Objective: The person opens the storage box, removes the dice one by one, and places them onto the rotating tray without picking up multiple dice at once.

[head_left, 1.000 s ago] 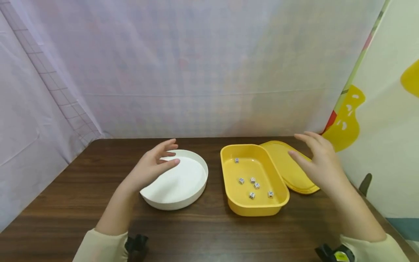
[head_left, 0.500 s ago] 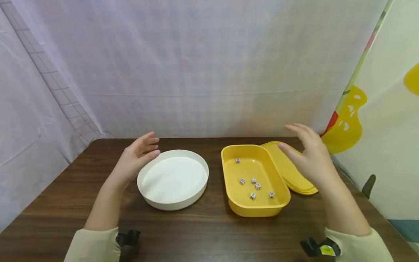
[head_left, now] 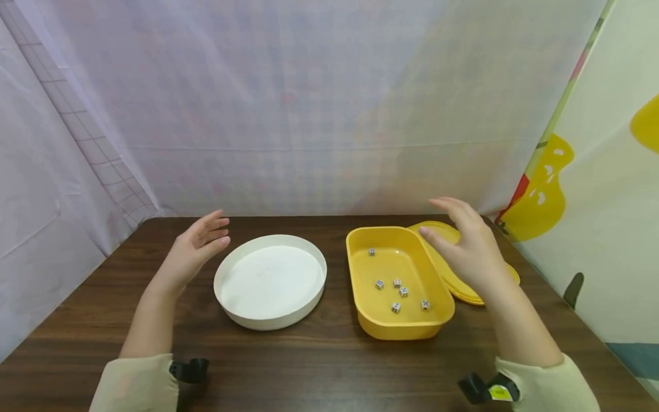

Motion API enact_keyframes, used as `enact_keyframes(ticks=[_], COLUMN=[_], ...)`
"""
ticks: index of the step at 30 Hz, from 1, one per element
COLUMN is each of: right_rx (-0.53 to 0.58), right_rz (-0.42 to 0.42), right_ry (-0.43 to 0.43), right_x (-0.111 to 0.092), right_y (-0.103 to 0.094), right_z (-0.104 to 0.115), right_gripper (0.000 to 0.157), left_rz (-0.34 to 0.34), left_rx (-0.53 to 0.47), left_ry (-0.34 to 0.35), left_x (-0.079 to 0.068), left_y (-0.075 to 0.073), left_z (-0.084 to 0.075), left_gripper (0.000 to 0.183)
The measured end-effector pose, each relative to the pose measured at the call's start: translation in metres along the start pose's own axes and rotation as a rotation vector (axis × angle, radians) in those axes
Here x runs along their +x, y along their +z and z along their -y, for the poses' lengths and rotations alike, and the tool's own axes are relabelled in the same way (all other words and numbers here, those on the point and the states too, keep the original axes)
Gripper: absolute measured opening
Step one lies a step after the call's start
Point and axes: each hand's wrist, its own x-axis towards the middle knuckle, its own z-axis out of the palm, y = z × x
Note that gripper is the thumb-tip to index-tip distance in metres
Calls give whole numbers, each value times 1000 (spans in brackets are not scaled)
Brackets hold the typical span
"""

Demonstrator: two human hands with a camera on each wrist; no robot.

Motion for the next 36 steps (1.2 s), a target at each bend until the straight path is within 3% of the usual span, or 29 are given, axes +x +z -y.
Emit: enact_keyframes(ticks=[9, 23, 36], right_rx=[-7, -113, -211], right_rz=[76, 187, 253], right_ry=[-18, -49, -88], right_x=[1, 1, -3], right_y=[19, 45, 58], right_z=[-3, -14, -22], right_gripper=[50, 49, 48], left_rz=[45, 124, 243], left_rx=[-19, -28, -56], left_ry=[-35, -119, -91], left_x=[-4, -8, -14], left_y=[-10, -21, -24], left_z=[11, 42, 59], left_gripper=[71, 71, 68])
